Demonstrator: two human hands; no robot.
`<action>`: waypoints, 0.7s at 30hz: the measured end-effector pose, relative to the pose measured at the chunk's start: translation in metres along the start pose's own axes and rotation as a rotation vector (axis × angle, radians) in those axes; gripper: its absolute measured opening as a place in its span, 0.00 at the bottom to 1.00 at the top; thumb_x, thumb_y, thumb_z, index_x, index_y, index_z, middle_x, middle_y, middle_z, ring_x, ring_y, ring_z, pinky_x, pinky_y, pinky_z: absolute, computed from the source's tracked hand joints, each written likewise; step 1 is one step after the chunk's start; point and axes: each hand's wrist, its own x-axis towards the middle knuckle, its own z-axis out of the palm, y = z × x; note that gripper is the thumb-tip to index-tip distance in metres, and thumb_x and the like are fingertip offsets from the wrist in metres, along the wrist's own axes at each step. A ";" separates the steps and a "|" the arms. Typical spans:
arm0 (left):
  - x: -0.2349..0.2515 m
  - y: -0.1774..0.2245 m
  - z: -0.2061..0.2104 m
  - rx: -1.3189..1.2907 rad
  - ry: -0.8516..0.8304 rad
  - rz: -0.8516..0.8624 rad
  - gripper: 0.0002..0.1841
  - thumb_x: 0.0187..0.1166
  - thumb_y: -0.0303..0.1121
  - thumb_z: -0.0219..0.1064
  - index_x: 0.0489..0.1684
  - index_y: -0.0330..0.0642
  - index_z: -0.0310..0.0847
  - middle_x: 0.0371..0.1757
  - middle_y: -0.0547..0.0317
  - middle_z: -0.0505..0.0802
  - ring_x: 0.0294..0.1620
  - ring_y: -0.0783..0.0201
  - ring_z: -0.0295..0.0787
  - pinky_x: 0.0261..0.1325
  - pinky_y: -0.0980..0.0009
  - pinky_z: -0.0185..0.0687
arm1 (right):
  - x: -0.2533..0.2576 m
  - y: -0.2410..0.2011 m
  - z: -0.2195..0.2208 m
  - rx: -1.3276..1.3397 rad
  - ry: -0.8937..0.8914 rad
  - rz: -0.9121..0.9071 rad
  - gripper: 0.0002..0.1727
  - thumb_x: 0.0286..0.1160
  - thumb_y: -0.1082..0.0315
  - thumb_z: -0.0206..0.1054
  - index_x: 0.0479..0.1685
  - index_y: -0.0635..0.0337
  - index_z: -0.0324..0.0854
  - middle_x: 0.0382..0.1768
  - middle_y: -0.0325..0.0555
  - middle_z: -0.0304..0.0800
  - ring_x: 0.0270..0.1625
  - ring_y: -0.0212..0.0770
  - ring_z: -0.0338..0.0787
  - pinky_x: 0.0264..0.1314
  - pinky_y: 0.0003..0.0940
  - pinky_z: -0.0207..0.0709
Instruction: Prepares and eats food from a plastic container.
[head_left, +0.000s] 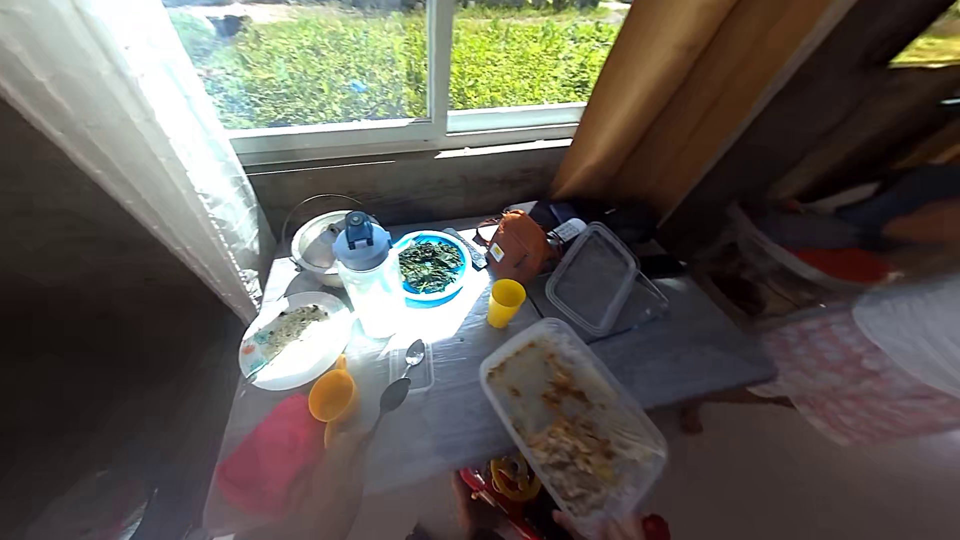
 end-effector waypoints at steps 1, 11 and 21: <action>-0.001 0.001 -0.002 -0.021 -0.014 -0.020 0.19 0.76 0.18 0.54 0.63 0.21 0.82 0.55 0.29 0.88 0.51 0.41 0.87 0.58 0.50 0.81 | 0.001 0.006 0.011 0.000 0.014 0.027 0.39 0.75 0.83 0.39 0.88 0.59 0.29 0.68 0.57 0.74 0.54 0.48 0.94 0.53 0.50 0.92; -0.015 0.010 -0.007 0.029 -0.164 0.195 0.20 0.80 0.18 0.52 0.67 0.23 0.81 0.48 0.31 0.89 0.39 0.47 0.88 0.47 0.54 0.85 | 0.032 0.023 0.059 0.014 0.020 0.179 0.40 0.84 0.83 0.37 0.92 0.52 0.21 0.75 0.66 0.66 0.51 0.53 0.95 0.45 0.44 0.93; 0.049 0.095 0.045 0.282 -0.237 0.385 0.14 0.78 0.16 0.59 0.56 0.30 0.87 0.44 0.37 0.90 0.40 0.43 0.91 0.48 0.50 0.88 | 0.053 0.016 0.065 -0.029 -0.029 0.384 0.41 0.91 0.75 0.39 0.92 0.43 0.13 0.76 0.71 0.63 0.39 0.56 0.96 0.37 0.47 0.93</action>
